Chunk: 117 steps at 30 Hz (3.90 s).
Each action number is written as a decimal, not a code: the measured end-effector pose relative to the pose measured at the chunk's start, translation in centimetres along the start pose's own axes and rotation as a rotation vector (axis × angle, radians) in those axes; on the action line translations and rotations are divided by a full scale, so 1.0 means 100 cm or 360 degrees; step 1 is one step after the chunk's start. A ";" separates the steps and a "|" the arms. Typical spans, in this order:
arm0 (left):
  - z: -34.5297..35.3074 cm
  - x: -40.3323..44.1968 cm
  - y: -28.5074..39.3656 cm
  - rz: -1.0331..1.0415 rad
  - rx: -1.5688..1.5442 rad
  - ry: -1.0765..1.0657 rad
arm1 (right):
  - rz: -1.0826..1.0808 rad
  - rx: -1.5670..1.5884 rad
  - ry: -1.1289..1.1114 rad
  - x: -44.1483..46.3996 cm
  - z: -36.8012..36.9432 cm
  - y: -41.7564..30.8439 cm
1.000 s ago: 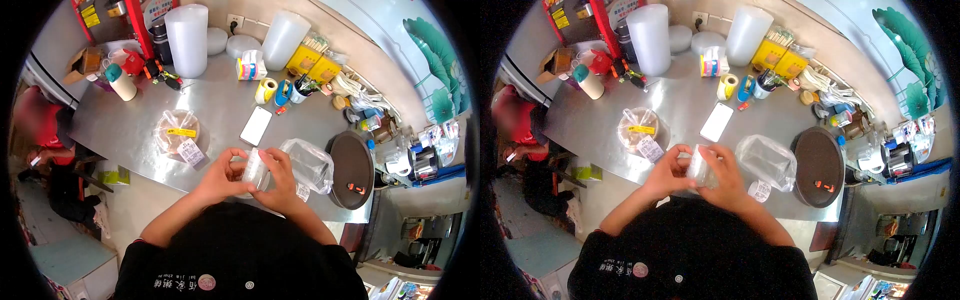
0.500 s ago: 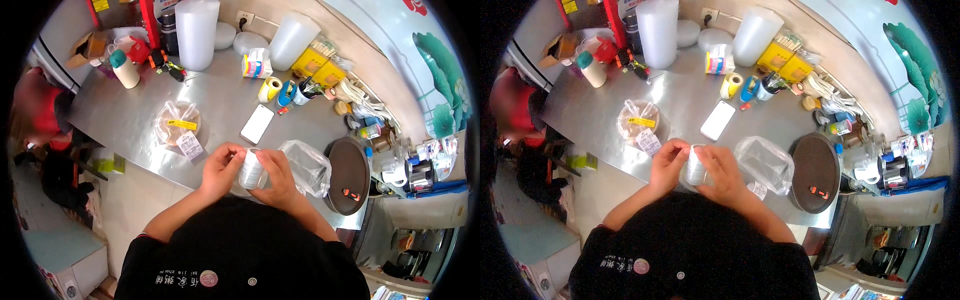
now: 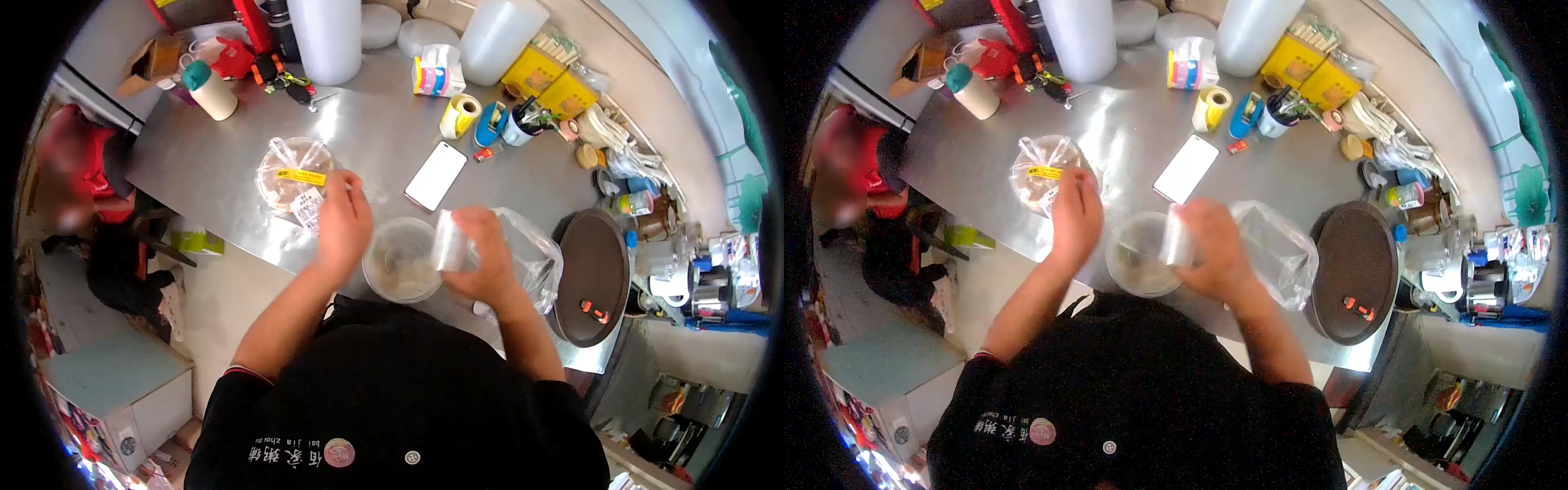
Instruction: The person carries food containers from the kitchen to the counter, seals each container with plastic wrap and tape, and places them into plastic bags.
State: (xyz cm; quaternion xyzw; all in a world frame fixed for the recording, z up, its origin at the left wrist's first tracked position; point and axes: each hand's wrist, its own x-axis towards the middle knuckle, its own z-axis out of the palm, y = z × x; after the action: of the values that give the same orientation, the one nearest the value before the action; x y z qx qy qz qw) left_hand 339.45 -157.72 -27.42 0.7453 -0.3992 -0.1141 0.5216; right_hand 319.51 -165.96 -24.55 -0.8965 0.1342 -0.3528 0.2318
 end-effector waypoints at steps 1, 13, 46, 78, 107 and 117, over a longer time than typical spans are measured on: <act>0.002 0.011 -0.010 0.0050 0.0215 0.0022 | 0.0248 0.0061 -0.0039 -0.009 -0.007 0.015; 0.023 0.027 -0.063 -0.0415 0.1379 -0.1111 | 0.1370 0.0751 -0.0536 -0.063 0.007 0.086; -0.019 -0.082 -0.054 -0.1909 -0.1383 -0.0864 | 0.1736 0.0808 -0.0136 -0.114 0.064 0.003; 0.035 0.046 -0.068 -0.0199 0.0194 -0.1322 | 0.1857 0.1011 -0.0328 -0.054 0.042 0.017; 0.021 -0.003 -0.080 -0.0386 -0.0047 -0.1283 | 0.1789 0.0646 0.0092 -0.037 0.064 0.050; 0.035 -0.073 -0.104 -0.0532 -0.0164 0.0066 | 0.1866 0.0804 -0.0189 -0.116 0.066 -0.013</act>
State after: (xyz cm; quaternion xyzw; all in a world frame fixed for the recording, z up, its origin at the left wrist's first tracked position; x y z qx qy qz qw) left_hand 337.55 -153.47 -39.75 0.7758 -0.2526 -0.2042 0.5410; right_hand 315.96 -158.08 -34.77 -0.6101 0.5020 -0.1379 0.5973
